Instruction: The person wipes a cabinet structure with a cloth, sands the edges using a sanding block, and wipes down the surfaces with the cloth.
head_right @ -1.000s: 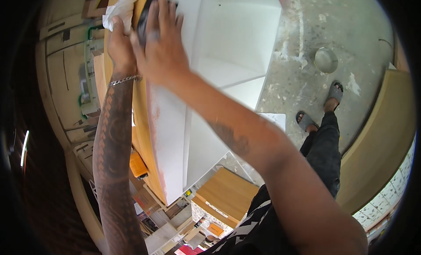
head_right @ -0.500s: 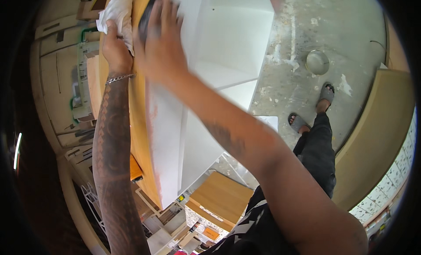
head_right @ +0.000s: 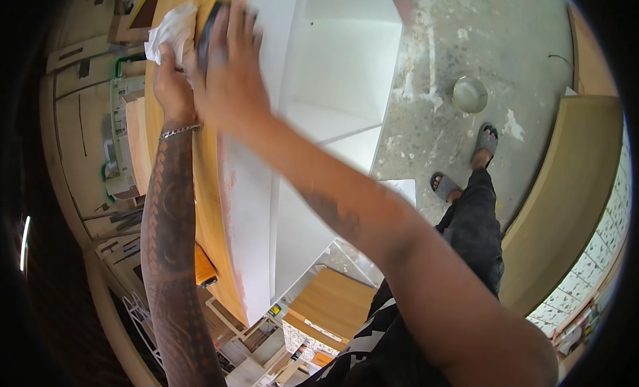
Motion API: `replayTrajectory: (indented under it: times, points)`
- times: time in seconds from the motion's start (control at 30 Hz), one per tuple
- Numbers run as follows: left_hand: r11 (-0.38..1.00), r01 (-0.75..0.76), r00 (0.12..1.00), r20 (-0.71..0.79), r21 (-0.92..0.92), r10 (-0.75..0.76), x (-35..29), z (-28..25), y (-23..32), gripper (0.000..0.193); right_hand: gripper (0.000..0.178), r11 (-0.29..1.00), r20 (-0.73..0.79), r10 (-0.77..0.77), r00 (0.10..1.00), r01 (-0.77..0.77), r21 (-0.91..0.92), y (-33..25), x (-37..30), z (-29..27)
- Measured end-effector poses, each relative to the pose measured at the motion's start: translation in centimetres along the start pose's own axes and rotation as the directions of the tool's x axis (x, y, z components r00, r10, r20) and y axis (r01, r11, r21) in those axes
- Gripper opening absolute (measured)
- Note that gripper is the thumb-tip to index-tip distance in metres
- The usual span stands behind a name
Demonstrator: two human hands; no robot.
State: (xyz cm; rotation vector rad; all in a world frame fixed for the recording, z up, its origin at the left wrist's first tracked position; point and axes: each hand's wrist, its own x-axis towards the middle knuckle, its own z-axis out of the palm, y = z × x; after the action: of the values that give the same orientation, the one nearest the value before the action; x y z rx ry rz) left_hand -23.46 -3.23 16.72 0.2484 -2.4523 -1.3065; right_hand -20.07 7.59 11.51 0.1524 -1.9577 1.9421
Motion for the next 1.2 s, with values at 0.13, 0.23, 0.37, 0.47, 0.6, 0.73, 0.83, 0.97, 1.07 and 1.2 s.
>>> replayTrajectory:
  times: [0.13,0.23,0.37,0.47,0.6,0.73,0.83,0.97,1.07,1.2]
  points:
    - [0.999,-0.034,0.996,-0.085,-0.025,0.032,0.2,1.1,0.5,0.048,0.074,1.0,-0.07,0.01,0.997,-0.01,0.006,0.8,1.1,0.0]
    - [0.998,-0.056,0.995,-0.083,0.017,0.058,-0.2,-0.5,-0.3,0.047,0.081,0.994,0.21,0.038,0.977,-0.059,0.097,-4.1,-12.7,0.3]
    - [0.991,-0.108,0.989,-0.11,-0.073,0.1,-0.1,0.4,0.0,0.048,0.082,0.99,0.319,0.035,0.947,-0.077,0.122,-5.1,-16.4,-0.6]
    - [0.999,0.044,0.993,-0.114,0.009,-0.042,0.3,-0.4,-0.4,0.049,0.08,1.0,0.1,-0.021,0.995,0.018,0.022,-2.5,-8.0,0.3]
    - [0.996,-0.065,0.997,-0.043,-0.058,0.062,0.5,0.4,-0.2,0.054,0.074,0.999,-0.105,0.034,0.994,-0.033,0.013,0.5,3.3,-0.1]
    - [0.995,-0.085,0.995,-0.04,0.06,0.088,0.1,0.4,-0.5,0.051,0.077,0.992,0.086,0.034,0.996,-0.045,0.119,-2.4,-8.4,0.5]
    - [0.999,-0.046,0.998,-0.052,0.002,0.046,-0.1,-0.4,-0.1,0.054,0.08,0.977,0.4,0.11,0.91,-0.173,0.124,-5.6,-18.9,-0.7]
    - [0.988,-0.131,0.989,-0.072,-0.077,0.126,0.0,0.1,-0.6,0.055,0.081,0.998,0.095,0.013,0.995,-0.019,0.064,-2.1,-7.6,0.4]
    - [0.99,-0.08,0.997,-0.002,-0.117,0.08,0.2,1.0,0.0,0.055,0.077,1.0,-0.101,0.011,0.995,-0.012,-0.013,2.4,5.7,-0.4]
    - [0.988,0.0,0.997,-0.083,0.157,0.013,0.0,0.0,-0.4,0.053,0.077,0.996,-0.046,0.044,0.998,-0.04,0.076,1.1,0.2,0.1]
